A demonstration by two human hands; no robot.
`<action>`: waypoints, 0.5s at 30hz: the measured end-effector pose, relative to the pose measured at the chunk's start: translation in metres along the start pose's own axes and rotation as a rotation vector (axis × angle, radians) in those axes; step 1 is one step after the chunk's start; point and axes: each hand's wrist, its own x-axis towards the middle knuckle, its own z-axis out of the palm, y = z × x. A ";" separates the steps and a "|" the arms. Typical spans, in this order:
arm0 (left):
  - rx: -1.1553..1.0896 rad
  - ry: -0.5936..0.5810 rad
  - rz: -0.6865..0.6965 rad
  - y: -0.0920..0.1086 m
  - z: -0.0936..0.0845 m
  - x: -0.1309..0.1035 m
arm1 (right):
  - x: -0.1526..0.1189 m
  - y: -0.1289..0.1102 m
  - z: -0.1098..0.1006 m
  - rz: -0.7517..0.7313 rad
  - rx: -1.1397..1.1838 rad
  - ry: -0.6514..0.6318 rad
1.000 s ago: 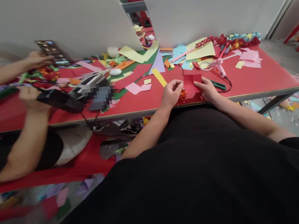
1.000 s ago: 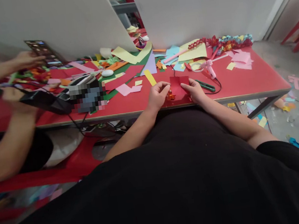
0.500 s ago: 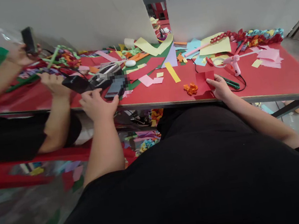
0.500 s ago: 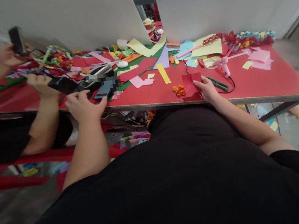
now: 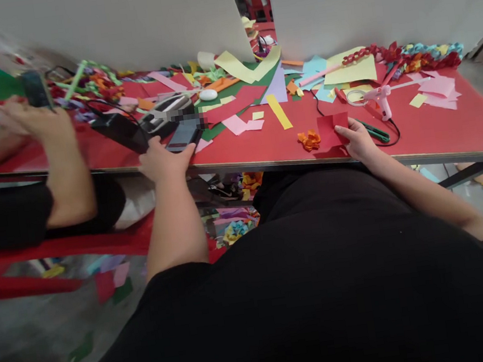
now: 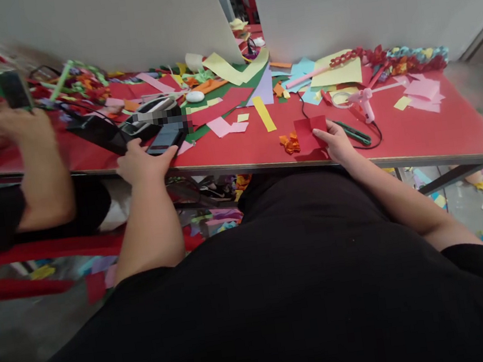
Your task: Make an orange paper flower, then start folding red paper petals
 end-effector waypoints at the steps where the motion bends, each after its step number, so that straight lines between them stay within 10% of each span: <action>1: 0.033 0.010 -0.070 -0.001 -0.001 -0.001 | 0.000 0.000 0.000 -0.005 0.006 -0.001; 4: 0.092 0.047 -0.181 0.001 -0.005 -0.009 | 0.000 0.001 0.000 -0.012 0.012 -0.006; 9: -0.023 0.223 0.123 0.036 0.002 -0.045 | 0.000 0.001 0.000 0.011 0.012 0.004; 15: -0.500 -0.264 0.581 0.141 0.051 -0.093 | 0.002 0.004 -0.003 -0.018 0.014 0.008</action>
